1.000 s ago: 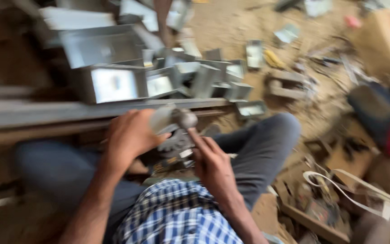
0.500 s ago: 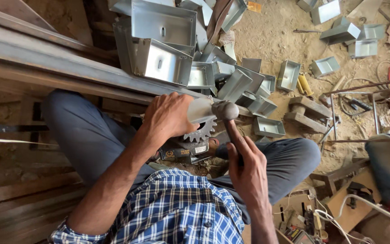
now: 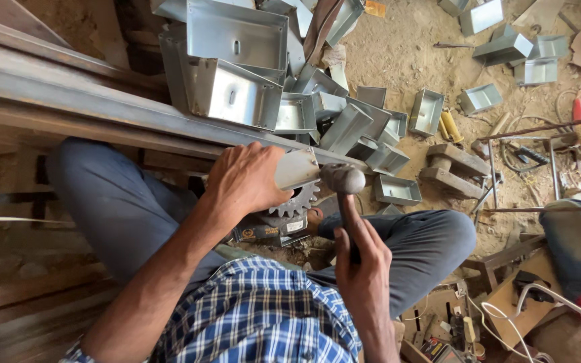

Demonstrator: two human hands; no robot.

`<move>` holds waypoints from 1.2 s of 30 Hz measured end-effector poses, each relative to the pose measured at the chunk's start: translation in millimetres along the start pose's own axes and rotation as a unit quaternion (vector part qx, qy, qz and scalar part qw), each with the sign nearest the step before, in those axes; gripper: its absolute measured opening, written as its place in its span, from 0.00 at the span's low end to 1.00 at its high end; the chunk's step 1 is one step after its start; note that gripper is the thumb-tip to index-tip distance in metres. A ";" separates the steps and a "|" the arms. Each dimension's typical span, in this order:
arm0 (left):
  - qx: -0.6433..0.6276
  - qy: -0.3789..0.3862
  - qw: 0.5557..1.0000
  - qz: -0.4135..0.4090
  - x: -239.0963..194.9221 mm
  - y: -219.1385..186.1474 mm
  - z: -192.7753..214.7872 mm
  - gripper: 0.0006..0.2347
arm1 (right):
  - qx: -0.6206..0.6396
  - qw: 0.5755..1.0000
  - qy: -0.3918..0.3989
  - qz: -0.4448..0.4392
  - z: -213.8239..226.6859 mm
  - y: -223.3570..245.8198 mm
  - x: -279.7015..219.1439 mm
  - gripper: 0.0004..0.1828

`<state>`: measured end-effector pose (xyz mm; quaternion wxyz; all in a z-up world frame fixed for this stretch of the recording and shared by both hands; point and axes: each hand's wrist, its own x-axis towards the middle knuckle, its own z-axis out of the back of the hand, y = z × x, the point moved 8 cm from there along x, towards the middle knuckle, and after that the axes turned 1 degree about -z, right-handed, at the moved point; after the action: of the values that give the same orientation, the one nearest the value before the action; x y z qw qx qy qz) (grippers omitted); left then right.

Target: The person uses a hammer to flatten the edges of small metal boxes while holding them against a large gear on the floor.

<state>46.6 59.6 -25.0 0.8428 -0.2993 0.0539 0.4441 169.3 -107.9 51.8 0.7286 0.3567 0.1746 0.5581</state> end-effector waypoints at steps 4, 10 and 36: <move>0.006 -0.003 1.000 -0.001 0.0 -0.2 3.1 0.23 | -0.006 1.000 -0.003 -0.021 -3.0 -2.8 -1.4 0.29; 0.000 -0.001 1.000 0.003 -1.1 -4.2 10.7 0.22 | -0.011 0.997 0.005 -0.070 -3.9 -8.4 1.2 0.29; -0.021 -0.038 0.999 -0.031 7.4 2.3 -17.0 0.18 | -0.048 0.981 0.048 -0.181 -34.6 -69.1 -42.2 0.31</move>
<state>52.2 56.5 -42.6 0.8512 -0.3017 0.0034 0.4295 181.0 -144.7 -27.3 0.8247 0.2563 0.2438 0.4413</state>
